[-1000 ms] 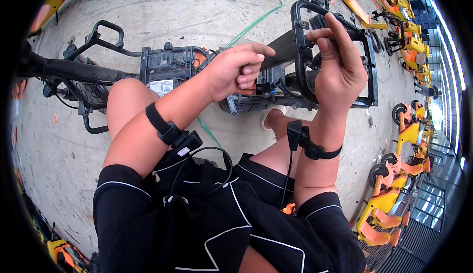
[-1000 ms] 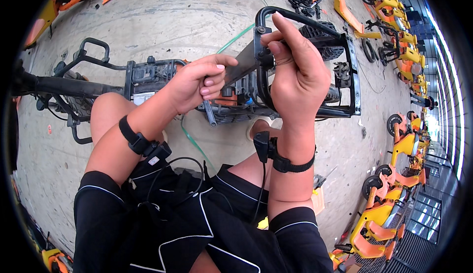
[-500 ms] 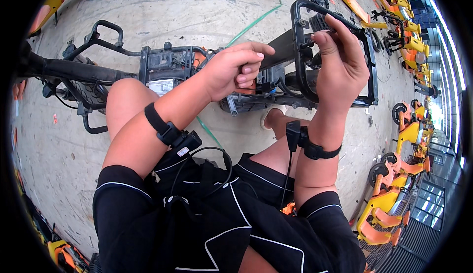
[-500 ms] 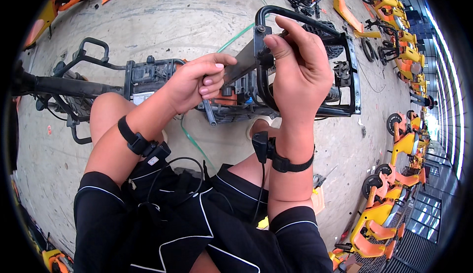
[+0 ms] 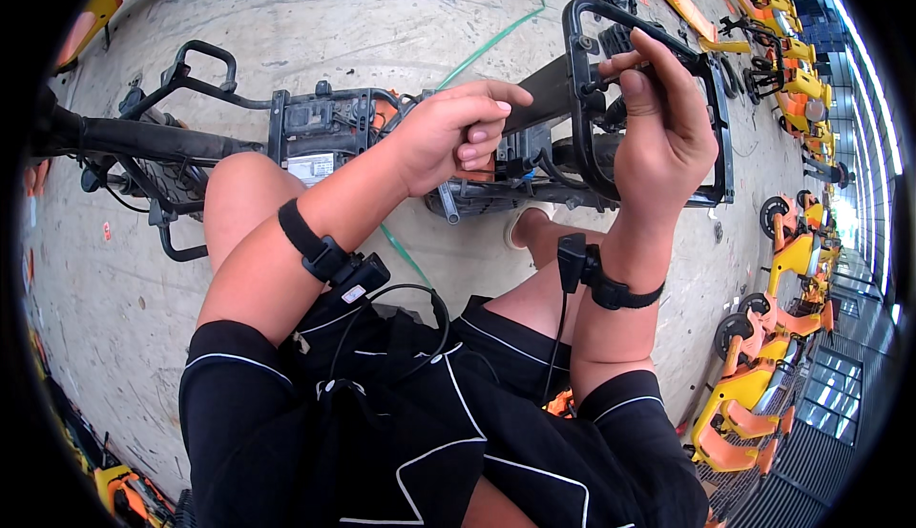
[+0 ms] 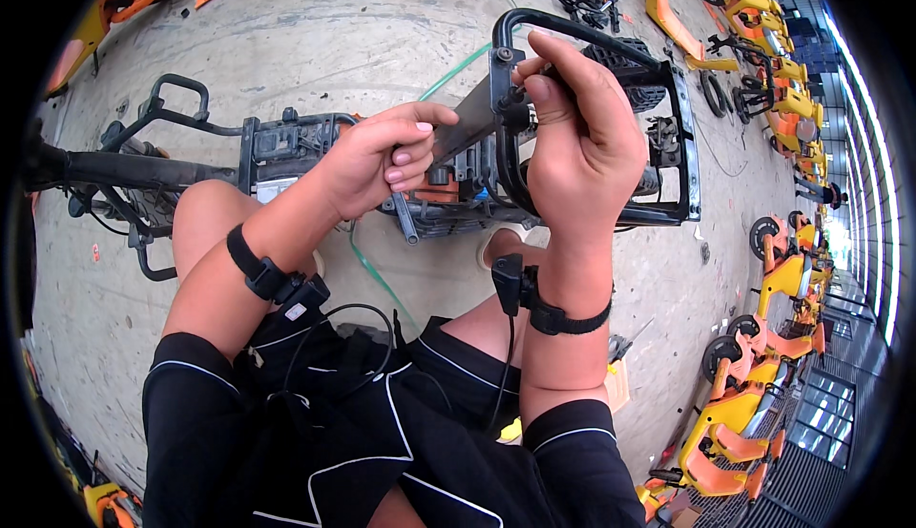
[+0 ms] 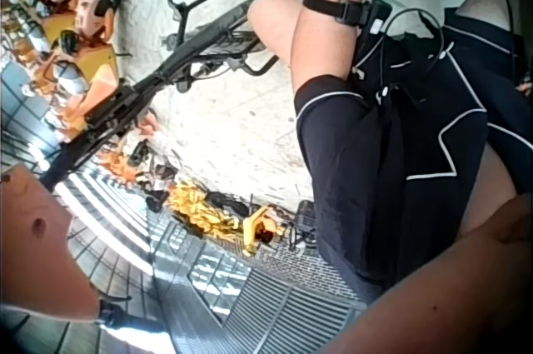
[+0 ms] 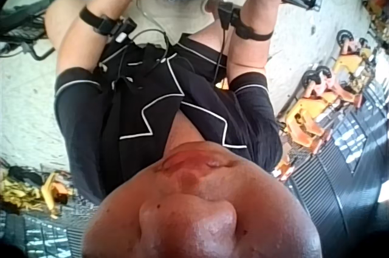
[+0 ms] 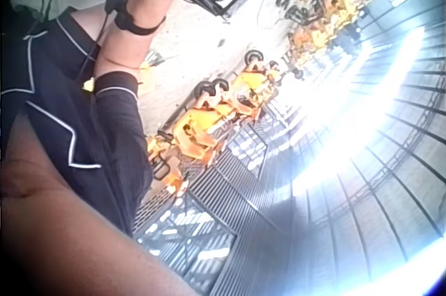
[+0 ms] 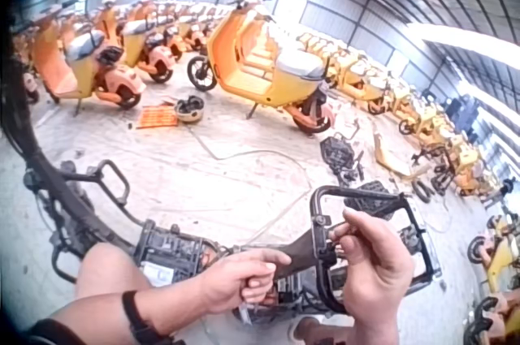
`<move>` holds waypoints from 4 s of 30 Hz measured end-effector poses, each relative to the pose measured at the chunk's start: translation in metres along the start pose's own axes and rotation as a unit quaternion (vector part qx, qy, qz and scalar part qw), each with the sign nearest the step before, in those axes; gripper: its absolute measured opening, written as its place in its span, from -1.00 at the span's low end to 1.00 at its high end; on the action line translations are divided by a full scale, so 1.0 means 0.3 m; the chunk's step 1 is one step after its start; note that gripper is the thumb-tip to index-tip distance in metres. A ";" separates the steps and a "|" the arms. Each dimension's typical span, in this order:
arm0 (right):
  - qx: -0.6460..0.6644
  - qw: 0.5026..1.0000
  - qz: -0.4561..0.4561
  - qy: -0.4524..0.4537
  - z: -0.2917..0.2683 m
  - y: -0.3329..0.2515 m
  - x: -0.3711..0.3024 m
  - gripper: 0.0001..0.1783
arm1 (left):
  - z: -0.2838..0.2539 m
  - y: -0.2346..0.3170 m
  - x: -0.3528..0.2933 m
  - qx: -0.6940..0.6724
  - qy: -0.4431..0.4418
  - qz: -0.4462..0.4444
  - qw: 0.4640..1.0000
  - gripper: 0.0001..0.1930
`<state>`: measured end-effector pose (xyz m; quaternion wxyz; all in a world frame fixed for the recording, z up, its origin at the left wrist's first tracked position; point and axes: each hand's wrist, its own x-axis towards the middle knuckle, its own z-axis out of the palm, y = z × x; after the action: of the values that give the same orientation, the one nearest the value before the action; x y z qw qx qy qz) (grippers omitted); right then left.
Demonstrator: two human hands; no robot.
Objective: The person attaches a metal frame component to a scooter chassis by hand, then uses a wrench to tighten a bolt on the frame.
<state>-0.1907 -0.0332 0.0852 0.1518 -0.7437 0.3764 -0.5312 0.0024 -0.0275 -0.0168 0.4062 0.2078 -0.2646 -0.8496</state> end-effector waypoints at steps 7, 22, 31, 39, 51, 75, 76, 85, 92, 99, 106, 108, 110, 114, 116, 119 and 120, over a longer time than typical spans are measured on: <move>0.012 0.997 0.070 0.040 0.022 -0.018 0.003 -0.68 | 0.010 0.014 -0.011 0.001 0.003 0.001 1.000 -0.68; 0.020 0.999 0.011 0.038 0.010 0.005 -0.004 -0.69 | 0.012 0.004 -0.007 0.019 -0.005 -0.002 1.000 -0.68; -0.047 0.999 -0.005 0.013 0.005 -0.021 0.007 -0.74 | 0.197 0.135 -0.005 0.449 0.078 0.265 0.850 -0.64; -0.157 0.979 -0.089 0.092 0.008 -0.077 -0.028 -0.68 | 0.278 0.213 0.110 0.480 -0.041 0.191 0.855 -0.75; -0.251 0.817 0.286 -0.434 0.379 0.258 -0.600 -0.36 | 0.223 0.190 0.150 0.530 -0.040 0.237 0.813 -0.73; 0.264 0.801 0.390 -0.369 -0.414 -0.276 -0.272 -0.60 | 0.271 0.165 0.127 0.422 0.026 0.157 0.892 -0.77; 0.302 0.791 0.414 -0.335 -0.396 -0.280 -0.271 -0.60 | 0.269 0.167 0.125 0.424 0.032 0.150 0.893 -0.78; 0.204 0.846 0.471 -0.142 -0.269 -0.289 -0.126 -0.70 | 0.232 0.137 0.139 0.415 0.019 0.236 0.878 -0.75; 0.088 0.871 0.469 -0.117 -0.241 -0.282 -0.086 -0.69 | 0.259 0.164 0.117 0.430 0.001 0.201 0.880 -0.79; 0.049 0.873 0.462 -0.145 -0.232 -0.297 -0.036 -0.57 | 0.271 0.153 0.109 0.517 0.026 0.269 0.812 -0.83; -0.029 0.875 0.452 -0.168 -0.217 -0.312 0.014 -0.55 | 0.277 0.160 0.105 0.507 0.035 0.247 0.825 -0.83; -0.044 0.901 0.399 -0.166 -0.222 -0.277 -0.007 -0.56 | 0.271 0.147 0.117 0.491 0.025 0.267 0.829 -0.83; -0.101 0.899 0.375 -0.202 -0.233 -0.260 0.018 -0.59 | 0.268 0.147 0.118 0.479 0.023 0.266 0.836 -0.83; 0.002 0.863 0.460 -0.210 -0.236 -0.261 0.060 -0.66 | 0.252 0.148 0.121 0.481 0.018 0.257 0.838 -0.83; 0.081 0.838 0.491 -0.223 -0.252 -0.240 0.080 -0.68 | 0.257 0.149 0.124 0.480 0.011 0.258 0.838 -0.83; 0.132 0.804 0.543 -0.205 -0.245 -0.236 0.110 -0.62 | 0.266 0.153 0.117 0.462 0.012 0.255 0.849 -0.83; 0.131 0.796 0.555 -0.201 -0.241 -0.240 0.121 -0.61 | 0.263 0.151 0.118 0.457 0.010 0.258 0.851 -0.83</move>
<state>-0.2219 0.0016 0.1829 0.5893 -0.4698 0.6124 -0.2384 -0.0368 -0.0577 0.0673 0.4726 0.3031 -0.6631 -0.4950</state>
